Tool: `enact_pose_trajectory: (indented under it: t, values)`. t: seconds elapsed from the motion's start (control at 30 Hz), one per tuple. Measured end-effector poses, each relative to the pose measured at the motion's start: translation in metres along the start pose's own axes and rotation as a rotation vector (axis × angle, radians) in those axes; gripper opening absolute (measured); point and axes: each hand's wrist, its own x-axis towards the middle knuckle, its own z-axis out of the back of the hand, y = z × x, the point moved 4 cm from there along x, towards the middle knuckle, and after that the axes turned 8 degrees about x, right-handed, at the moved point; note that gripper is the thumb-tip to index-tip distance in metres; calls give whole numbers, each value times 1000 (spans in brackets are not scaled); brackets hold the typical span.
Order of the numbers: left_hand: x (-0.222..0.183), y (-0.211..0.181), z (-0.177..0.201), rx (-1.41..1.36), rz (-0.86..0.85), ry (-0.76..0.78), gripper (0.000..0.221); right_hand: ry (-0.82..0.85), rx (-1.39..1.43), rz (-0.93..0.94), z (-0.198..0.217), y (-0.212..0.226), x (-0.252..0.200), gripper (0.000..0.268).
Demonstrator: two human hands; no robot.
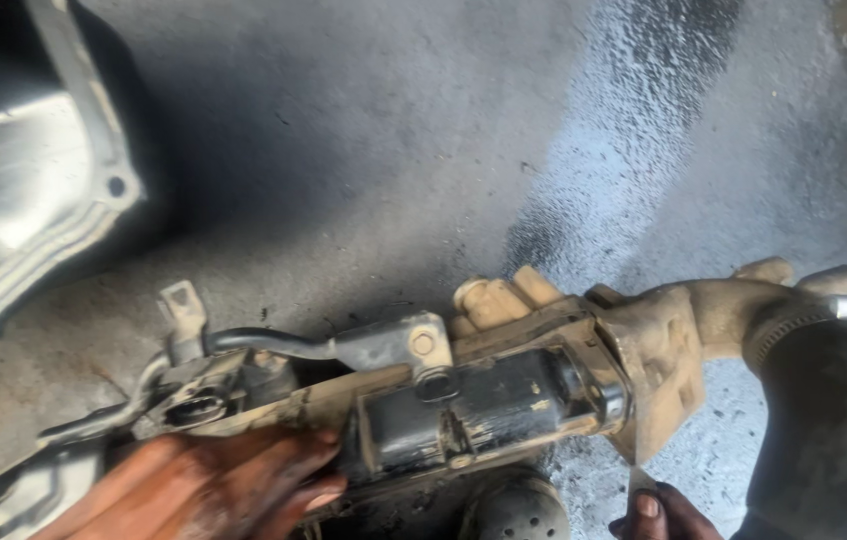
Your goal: The person cleans a plastic intake manifold by hand using a small piece of abrasive material, wiping the exterior surfaces and the mating ports.
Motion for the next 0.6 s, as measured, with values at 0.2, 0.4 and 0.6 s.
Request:
enact_pose_trajectory:
  t: [0.2,0.4,0.6]
  values:
    - [-1,-32,39,33,100,-68,34,-130,-238,202,-4,99,-36,26]
    - [-16,-95,76,89,357,-621,32,-65,-446,588,-37,210,-69,20]
    - [-14,-120,94,78,255,-728,29,-121,-442,837,-46,241,-86,16]
